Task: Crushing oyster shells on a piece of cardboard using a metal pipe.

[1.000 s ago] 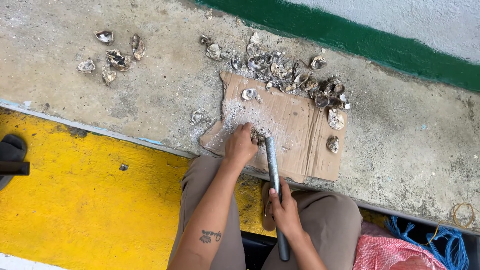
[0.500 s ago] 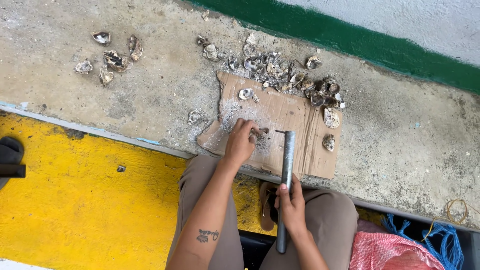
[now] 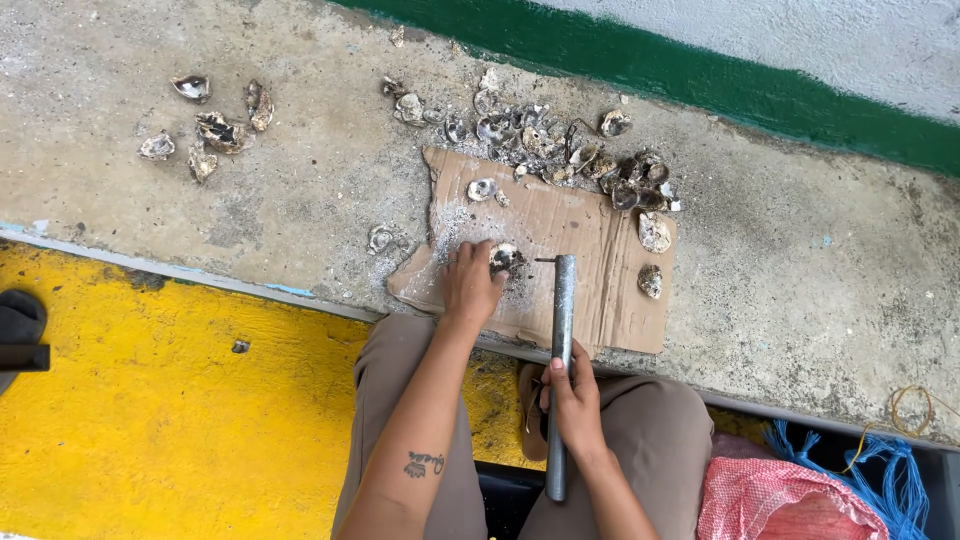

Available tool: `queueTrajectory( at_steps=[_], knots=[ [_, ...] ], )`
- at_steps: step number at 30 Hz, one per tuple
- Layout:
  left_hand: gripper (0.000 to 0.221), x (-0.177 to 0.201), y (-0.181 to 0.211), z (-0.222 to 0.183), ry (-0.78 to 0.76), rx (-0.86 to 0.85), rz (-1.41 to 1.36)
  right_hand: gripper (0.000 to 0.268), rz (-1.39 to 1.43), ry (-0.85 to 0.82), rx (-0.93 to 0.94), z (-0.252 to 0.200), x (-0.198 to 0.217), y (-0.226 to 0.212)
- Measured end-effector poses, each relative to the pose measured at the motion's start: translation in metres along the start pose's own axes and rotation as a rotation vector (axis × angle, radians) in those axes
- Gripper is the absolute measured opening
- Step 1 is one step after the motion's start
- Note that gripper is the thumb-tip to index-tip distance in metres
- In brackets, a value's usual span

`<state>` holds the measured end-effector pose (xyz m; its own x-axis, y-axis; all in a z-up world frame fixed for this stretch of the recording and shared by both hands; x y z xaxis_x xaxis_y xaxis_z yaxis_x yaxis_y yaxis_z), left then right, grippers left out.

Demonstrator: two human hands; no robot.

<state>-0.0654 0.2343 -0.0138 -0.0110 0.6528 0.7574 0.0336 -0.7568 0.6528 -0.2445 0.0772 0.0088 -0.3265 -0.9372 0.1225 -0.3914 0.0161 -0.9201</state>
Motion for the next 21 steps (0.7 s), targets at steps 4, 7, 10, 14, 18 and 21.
queueTrajectory(
  at_steps=[4, 7, 10, 14, 18, 21],
  knots=[
    [0.062, -0.005, 0.001, 0.002, -0.045, 0.015, 0.159, 0.054, 0.000, -0.002, -0.005, 0.003, -0.004, -0.006],
    [0.060, 0.003, 0.008, -0.001, -0.050, 0.009, 0.147, 0.054, 0.008, -0.020, 0.018, 0.004, -0.008, -0.007],
    [0.059, 0.002, 0.008, -0.003, -0.028, -0.007, 0.139, 0.053, -0.045, -0.026, 0.025, 0.010, -0.015, -0.004],
    [0.058, -0.002, 0.005, 0.000, -0.028, -0.006, 0.118, 0.052, -0.142, -0.046, -0.007, 0.004, -0.019, -0.012],
    [0.057, 0.003, 0.009, -0.003, -0.019, -0.011, 0.134, 0.053, -0.101, -0.023, 0.066, 0.002, -0.021, -0.018],
    [0.057, 0.002, 0.009, -0.002, 0.004, -0.025, 0.121, 0.052, -0.182, -0.041, 0.035, 0.004, -0.023, -0.022]
  ],
)
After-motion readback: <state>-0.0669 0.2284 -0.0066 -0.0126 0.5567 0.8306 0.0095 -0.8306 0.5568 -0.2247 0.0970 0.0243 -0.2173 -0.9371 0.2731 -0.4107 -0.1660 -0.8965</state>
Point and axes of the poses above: each hand's wrist, its own z-axis towards the middle knuckle, its own x-axis out of the back of the hand, y = z × x, the point moved 1 cm from there along z, towards the middle knuckle, and after that the axes turned 8 degrees about y, right-handed, at the moved point
